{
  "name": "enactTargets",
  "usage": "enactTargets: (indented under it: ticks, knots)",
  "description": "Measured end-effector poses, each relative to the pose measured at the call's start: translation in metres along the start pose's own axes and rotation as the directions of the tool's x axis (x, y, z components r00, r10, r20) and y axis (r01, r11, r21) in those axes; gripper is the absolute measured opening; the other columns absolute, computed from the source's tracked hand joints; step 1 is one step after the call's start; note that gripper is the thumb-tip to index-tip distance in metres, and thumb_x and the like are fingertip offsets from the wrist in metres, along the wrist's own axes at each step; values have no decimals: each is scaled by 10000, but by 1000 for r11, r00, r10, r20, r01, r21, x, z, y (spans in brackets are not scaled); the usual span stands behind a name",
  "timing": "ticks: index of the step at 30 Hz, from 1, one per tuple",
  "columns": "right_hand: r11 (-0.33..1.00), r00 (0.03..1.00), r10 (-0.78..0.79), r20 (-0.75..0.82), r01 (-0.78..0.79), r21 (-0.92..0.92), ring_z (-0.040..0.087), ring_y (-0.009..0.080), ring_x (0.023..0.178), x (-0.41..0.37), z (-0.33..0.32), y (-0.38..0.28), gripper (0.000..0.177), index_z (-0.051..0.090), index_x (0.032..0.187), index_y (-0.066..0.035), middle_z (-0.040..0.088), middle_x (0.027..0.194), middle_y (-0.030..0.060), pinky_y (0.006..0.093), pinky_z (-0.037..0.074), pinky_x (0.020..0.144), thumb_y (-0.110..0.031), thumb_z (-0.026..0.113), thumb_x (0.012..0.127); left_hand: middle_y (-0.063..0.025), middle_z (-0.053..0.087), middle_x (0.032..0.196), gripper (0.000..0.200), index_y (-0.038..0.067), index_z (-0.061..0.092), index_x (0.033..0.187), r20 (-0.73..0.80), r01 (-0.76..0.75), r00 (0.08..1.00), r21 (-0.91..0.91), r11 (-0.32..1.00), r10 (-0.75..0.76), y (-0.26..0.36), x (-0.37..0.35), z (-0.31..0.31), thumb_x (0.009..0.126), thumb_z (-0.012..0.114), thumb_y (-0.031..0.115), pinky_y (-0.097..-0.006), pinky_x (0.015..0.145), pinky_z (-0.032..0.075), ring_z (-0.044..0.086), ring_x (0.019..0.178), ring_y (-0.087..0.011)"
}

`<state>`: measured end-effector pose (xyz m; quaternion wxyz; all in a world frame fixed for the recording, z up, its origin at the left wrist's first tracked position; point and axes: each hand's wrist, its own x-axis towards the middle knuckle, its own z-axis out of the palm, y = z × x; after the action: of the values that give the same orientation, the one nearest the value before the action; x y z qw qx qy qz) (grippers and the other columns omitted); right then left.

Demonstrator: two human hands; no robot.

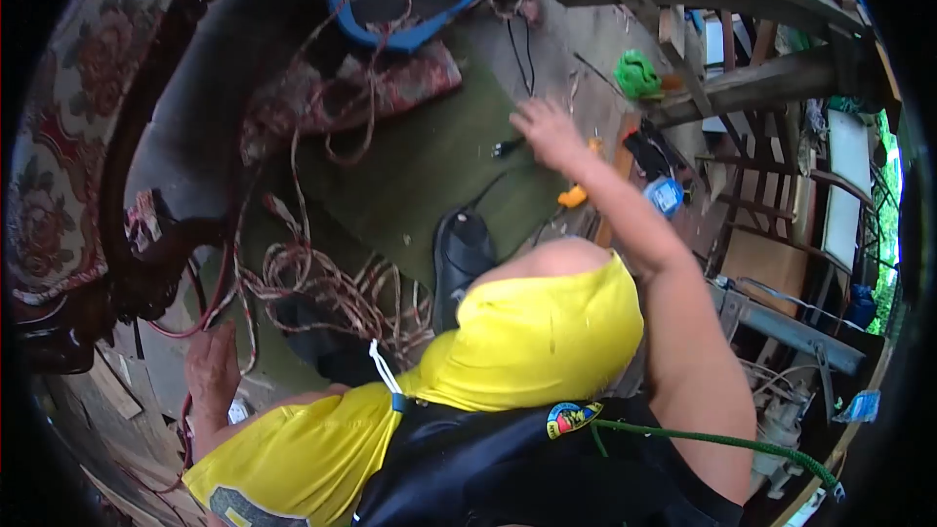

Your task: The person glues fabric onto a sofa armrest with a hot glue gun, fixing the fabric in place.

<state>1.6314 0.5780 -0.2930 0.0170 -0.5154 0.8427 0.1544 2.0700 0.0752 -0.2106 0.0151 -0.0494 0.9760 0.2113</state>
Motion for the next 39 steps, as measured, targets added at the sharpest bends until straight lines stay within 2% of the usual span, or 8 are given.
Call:
enactTargets:
  ticks: [4, 10, 13, 14, 18, 26, 28, 39]
  knots:
    - [998, 977, -33, 210, 44, -49, 647, 319, 1142, 21, 16, -34, 345, 680, 1164, -93, 698, 1121, 196, 521, 447, 1075, -144, 719, 824, -171, 711, 947, 187, 29, 724, 1054, 92, 78, 994, -266, 961, -56, 14, 31, -12, 869, 708, 4, -434, 747, 536, 677, 860, -372]
    - [609, 923, -375, 81, 180, 772, 657, 470, 762, 119, -161, -127, 222, 596, 923, 8, 640, 740, 249, 509, 508, 645, -198, 659, 976, -160, 667, 1364, 470, 53, 632, 1395, 576, 432, 815, -683, 589, 70, 32, 45, 25, 1033, 631, 353, -364, 1095, 450, 607, 1275, -233]
    - [474, 898, -403, 177, 38, 880, 666, 474, 777, 166, -222, -204, 183, 612, 916, 34, 662, 793, 268, 534, 500, 658, -142, 620, 968, -99, 379, 1643, 741, 85, 378, 1590, 716, 720, 694, -689, -83, 81, 63, 34, 26, 1042, 516, 565, -405, 1243, 261, 312, 1529, -228]
    - [444, 875, -463, 140, 92, 891, 666, 474, 777, 179, -220, -235, 183, 612, 916, 34, 662, 793, 268, 534, 500, 658, -142, 620, 968, -50, 285, 1689, 776, 148, 169, 1662, 612, 601, 789, -752, -269, 53, 78, 32, 19, 1068, 449, 561, -417, 1251, 218, 242, 1556, -192]
    - [327, 734, -675, -76, 390, 861, 667, 494, 839, 200, -218, -338, 155, 611, 910, 47, 664, 846, 313, 567, 526, 728, -97, 554, 925, -83, 582, 1444, 598, 139, 504, 1488, 451, -71, 740, -684, -726, -498, 79, 0, 58, 1022, 599, 501, -459, 1172, 385, 516, 1376, -244]
    - [100, 597, -765, -240, 478, 872, 670, 415, 993, 181, -200, -394, 258, 631, 1174, -46, 692, 1057, 223, 510, 519, 840, -144, 640, 936, -113, 680, 1193, 298, 40, 607, 1205, 159, -484, 372, -807, -338, -914, 54, -99, 61, 1077, 539, 300, -441, 1029, 506, 666, 1074, -276]
    - [342, 423, -895, 142, 446, 827, 664, 400, 1038, 191, -178, -384, 403, 623, 1285, -58, 686, 1092, 226, 509, 520, 873, -183, 682, 906, -120, 680, 1153, 276, 38, 607, 1190, 127, -491, 325, -824, -282, -937, 40, -141, 79, 1082, 525, 278, -426, 1018, 504, 666, 1040, -278]
    - [681, 826, -529, -196, 551, 481, 669, 347, 1125, 196, -112, -202, 435, 682, 1208, -119, 686, 1207, 133, 474, 564, 918, -185, 711, 779, -105, 665, 1104, 295, 45, 619, 1177, 210, -366, 16, -909, -202, -977, -107, -293, 32, 1074, 542, 311, -412, 987, 511, 641, 979, -246]
